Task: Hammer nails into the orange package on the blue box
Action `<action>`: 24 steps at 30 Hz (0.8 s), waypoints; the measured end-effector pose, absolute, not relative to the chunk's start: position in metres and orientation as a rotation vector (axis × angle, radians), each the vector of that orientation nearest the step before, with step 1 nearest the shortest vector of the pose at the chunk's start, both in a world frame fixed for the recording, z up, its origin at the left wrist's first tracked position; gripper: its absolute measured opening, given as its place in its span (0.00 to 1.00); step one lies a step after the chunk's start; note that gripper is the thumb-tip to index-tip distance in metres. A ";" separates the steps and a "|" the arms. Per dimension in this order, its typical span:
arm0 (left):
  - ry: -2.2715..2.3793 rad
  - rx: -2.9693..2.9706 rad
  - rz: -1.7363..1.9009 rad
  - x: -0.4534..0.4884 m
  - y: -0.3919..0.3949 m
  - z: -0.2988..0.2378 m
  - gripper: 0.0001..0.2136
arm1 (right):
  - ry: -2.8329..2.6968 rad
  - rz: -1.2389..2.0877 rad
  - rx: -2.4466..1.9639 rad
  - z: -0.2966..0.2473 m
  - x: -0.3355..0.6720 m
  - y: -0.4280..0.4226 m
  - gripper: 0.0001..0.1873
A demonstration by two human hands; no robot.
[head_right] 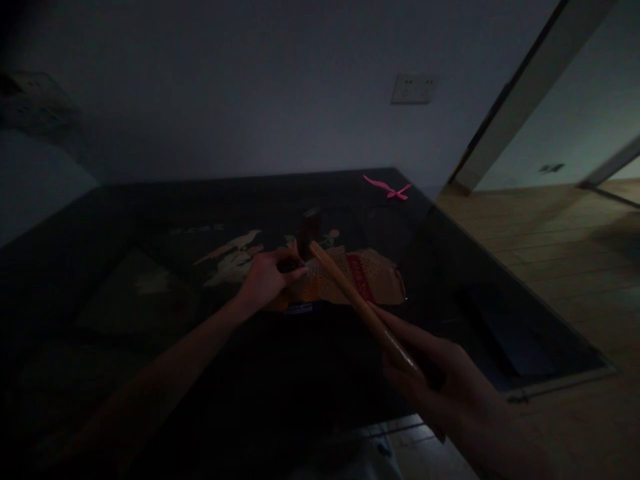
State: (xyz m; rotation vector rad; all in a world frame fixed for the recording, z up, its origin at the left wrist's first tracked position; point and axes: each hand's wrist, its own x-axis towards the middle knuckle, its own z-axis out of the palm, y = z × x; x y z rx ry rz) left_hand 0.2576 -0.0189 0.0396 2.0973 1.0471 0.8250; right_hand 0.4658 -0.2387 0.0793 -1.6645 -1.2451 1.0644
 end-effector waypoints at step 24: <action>1.045 2.099 0.819 0.258 -0.017 0.037 0.04 | -1.321 0.976 -1.657 0.081 0.468 -0.237 0.29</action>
